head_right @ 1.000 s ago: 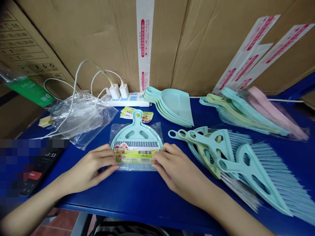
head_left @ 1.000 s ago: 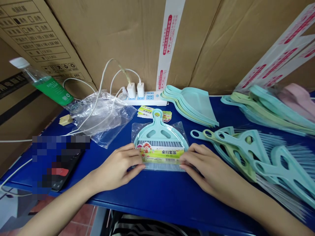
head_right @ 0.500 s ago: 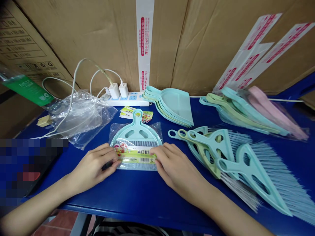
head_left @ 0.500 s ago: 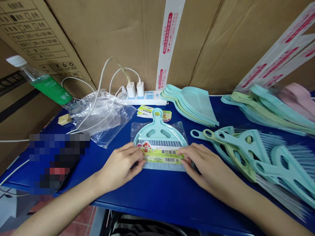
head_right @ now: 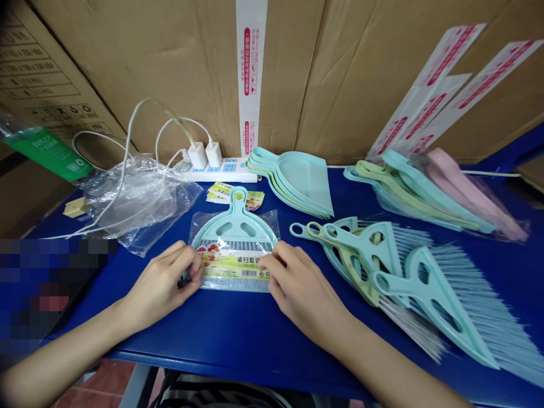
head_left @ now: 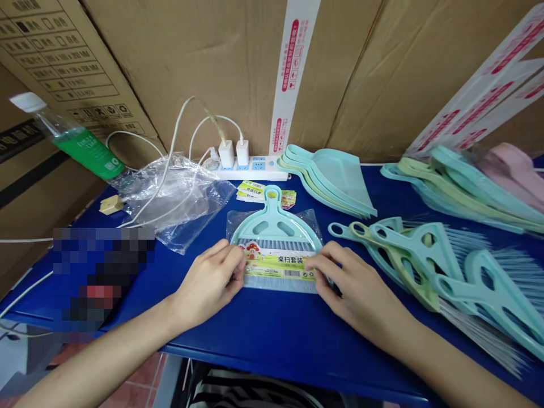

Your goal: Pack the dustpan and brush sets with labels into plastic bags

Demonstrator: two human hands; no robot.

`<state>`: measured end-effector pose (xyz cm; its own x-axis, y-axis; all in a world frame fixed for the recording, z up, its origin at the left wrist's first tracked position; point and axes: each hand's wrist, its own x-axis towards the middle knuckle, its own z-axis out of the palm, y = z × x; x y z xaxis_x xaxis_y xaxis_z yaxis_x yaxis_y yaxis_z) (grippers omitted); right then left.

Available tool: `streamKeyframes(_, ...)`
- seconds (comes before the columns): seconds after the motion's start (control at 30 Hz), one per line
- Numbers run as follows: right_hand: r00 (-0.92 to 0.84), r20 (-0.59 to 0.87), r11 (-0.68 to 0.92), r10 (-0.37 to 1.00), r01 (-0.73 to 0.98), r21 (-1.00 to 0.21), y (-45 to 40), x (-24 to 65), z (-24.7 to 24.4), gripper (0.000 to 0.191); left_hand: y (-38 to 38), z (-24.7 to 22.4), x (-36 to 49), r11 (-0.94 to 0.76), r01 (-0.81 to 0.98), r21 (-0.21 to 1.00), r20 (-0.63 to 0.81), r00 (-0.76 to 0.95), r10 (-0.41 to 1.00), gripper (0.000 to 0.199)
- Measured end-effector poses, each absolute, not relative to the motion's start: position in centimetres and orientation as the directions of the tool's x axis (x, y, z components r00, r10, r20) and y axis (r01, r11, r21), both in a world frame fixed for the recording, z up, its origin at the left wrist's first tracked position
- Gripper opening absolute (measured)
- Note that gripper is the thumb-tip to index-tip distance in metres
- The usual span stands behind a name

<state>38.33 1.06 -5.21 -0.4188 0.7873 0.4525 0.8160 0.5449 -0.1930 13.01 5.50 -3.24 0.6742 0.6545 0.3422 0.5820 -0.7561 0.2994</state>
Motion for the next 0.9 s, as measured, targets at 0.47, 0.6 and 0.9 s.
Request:
streamKeyframes(0.47,-0.315,0.493,0.551,0.811,0.695,-0.462,1.39,37.81,-4.44,0.022,5.45,-2.89,12.52,-0.848,0.517,0.12,0.284,0.8,0.528,0.045)
streamKeyframes(0.6,-0.302,0.481,0.536,0.823,0.697,-0.478,1.37,37.63,-4.38,0.022,5.51,-2.91,12.56,-0.843,0.528,0.106,0.227,0.812,0.537,0.047)
streamKeyframes(0.9,-0.28,0.486,0.516,0.828,0.721,-0.462,1.48,38.05,-4.47,0.022,5.48,-2.87,12.55,-0.845,0.53,0.068,0.204,0.822,0.532,0.045)
